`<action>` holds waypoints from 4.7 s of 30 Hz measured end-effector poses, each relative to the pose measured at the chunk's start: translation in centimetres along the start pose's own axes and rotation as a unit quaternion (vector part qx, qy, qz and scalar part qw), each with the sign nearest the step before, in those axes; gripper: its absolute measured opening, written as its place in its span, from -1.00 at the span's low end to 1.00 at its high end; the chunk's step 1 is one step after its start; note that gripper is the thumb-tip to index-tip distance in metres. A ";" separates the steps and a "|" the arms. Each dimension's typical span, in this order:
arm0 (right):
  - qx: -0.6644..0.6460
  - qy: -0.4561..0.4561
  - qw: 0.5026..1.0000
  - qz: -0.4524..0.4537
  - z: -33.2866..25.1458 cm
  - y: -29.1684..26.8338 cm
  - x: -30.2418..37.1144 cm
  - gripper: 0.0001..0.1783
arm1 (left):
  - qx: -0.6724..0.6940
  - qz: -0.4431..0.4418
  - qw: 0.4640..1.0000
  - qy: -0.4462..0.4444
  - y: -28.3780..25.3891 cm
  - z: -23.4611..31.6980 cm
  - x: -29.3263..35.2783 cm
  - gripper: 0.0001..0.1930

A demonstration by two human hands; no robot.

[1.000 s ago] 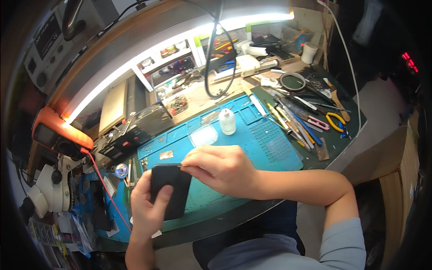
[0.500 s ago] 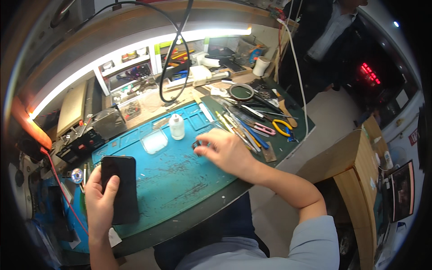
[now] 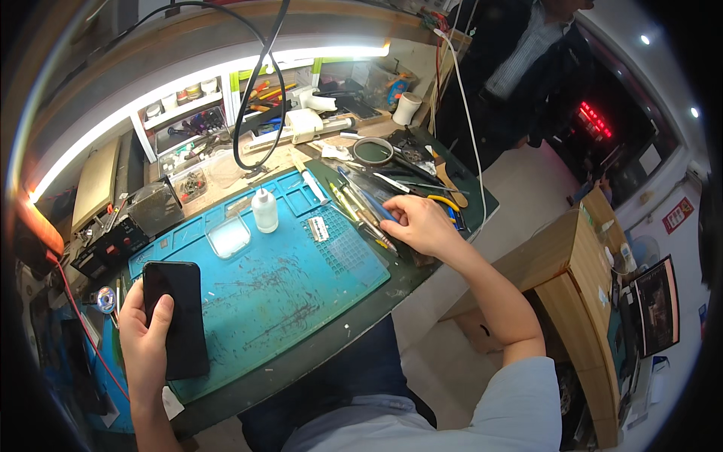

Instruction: The person applies adhesive to the edges of a smartphone and presses the frame to seal it. They then open the device, lift the screen assembly, and use a tool to disconnect internal ribbon cables.

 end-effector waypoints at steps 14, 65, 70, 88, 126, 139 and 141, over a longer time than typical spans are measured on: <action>0.100 -0.053 0.993 -0.019 -2.2 0.3 -1.9 -0.77 | 0.015 0.022 1.000 -0.002 0.3 -0.2 0.2 -0.72; -0.470 -0.039 0.864 -0.176 -19.8 8.7 -0.5 -0.82 | 0.025 -0.018 0.998 -0.045 -0.1 0.4 0.6 -0.67; -0.394 -0.263 0.879 0.057 -20.8 7.9 0.2 -0.78 | 0.021 -0.018 0.999 -0.047 -0.1 0.7 0.8 -0.67; -0.400 -0.351 0.834 0.145 -20.9 8.7 1.6 -0.65 | 0.022 -0.022 0.999 -0.043 0.2 1.1 1.1 -0.67; -0.397 -0.376 0.824 0.147 -20.6 8.7 1.9 -0.70 | 0.004 -0.033 0.999 -0.022 0.0 0.9 1.3 -0.64; -0.403 -0.392 0.800 0.208 -21.1 9.5 2.1 -0.77 | 0.005 -0.033 0.999 -0.016 0.2 1.2 1.6 -0.68; -0.403 -0.399 0.796 0.211 -21.2 9.5 2.1 -0.77 | 0.007 -0.033 0.999 -0.020 0.2 1.2 1.7 -0.68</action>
Point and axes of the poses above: each hand's wrist, its own x-axis away from the middle knuckle, its own y-axis out of the palm, z = x × y, the point moved 3 cm from there along -x, towards the middle knuckle, and after that the axes turned 15 degrees about z, right-handed, at the moved point
